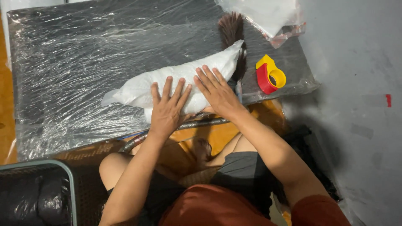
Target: Compressing air out of a plastic bag containing foam material and tying the bag to maintain compression.
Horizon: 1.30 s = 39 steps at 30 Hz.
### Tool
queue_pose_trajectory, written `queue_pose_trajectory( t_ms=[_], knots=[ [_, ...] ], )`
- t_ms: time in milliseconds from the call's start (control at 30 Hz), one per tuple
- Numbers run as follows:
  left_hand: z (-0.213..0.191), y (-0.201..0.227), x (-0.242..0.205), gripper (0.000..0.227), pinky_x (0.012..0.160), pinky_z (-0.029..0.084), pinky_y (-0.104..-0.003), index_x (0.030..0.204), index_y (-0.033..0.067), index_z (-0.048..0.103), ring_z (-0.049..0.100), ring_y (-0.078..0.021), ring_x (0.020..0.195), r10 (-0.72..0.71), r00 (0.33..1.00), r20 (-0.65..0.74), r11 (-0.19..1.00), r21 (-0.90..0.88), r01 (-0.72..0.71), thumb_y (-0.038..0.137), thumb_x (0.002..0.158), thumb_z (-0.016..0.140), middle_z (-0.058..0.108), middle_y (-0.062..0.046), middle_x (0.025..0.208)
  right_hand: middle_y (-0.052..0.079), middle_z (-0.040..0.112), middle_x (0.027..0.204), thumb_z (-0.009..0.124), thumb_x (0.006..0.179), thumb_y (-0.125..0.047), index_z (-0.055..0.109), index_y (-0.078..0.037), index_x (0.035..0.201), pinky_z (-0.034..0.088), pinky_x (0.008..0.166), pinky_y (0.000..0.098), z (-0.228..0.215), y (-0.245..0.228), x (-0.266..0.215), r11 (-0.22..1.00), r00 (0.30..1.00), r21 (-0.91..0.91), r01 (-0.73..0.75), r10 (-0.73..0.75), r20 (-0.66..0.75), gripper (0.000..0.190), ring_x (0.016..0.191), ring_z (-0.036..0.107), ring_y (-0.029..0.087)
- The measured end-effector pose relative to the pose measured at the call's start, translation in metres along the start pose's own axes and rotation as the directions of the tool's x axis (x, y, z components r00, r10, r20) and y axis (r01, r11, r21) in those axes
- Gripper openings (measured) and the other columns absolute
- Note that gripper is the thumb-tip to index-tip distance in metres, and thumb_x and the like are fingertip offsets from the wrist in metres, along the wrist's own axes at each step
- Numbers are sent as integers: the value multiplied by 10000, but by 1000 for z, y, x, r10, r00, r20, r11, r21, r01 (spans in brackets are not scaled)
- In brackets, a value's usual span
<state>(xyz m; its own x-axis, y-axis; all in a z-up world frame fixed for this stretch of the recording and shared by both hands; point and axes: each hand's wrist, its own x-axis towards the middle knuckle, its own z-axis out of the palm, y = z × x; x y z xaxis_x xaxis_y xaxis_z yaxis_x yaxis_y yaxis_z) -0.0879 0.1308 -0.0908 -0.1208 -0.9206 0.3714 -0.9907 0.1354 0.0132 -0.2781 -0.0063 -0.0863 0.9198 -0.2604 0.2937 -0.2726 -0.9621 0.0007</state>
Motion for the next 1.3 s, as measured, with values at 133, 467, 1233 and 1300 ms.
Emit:
queue_pose_trajectory(
  t_ms=[133, 467, 1233, 1300],
  knots=[
    [-2, 1, 0, 1010, 1187, 125, -730, 1605, 203, 365, 234, -436, 1520, -11, 1000, 13, 1000, 15, 10, 577, 759, 772, 395, -103, 1638, 277, 252, 1666, 914, 642, -389, 282, 14, 1604, 75, 1284, 561, -4, -2, 0, 1000, 1000, -2, -1, 1, 11, 1219, 1560, 170, 437],
    [0, 3, 0, 972, 1193, 90, -724, 1599, 215, 373, 220, -436, 1524, -23, 999, 38, 1000, 15, 22, 537, 779, 783, 371, -103, 1649, 284, 254, 1662, 947, 568, -344, 281, 8, 1605, 83, 1283, 564, 0, -1, -1, 1000, 1000, -22, -12, 13, 22, 1281, 1558, 166, 443],
    [-4, 5, -1, 962, 1195, 86, -725, 1595, 220, 365, 203, -438, 1530, -22, 996, 91, 999, 39, 19, 508, 786, 798, 316, -112, 1673, 274, 249, 1668, 952, 564, -350, 283, -19, 1616, 84, 1278, 567, 7, 1, -7, 999, 1000, -32, 3, -3, -13, 1291, 1557, 173, 444],
    [-4, 5, -1, 955, 1198, 87, -723, 1595, 223, 364, 200, -434, 1531, -22, 995, 97, 999, 47, 17, 500, 789, 795, 312, -111, 1674, 278, 254, 1666, 942, 587, -343, 282, -26, 1619, 84, 1273, 575, 6, 1, -6, 1000, 1000, -5, 3, -3, -19, 1265, 1553, 184, 451]
  ],
)
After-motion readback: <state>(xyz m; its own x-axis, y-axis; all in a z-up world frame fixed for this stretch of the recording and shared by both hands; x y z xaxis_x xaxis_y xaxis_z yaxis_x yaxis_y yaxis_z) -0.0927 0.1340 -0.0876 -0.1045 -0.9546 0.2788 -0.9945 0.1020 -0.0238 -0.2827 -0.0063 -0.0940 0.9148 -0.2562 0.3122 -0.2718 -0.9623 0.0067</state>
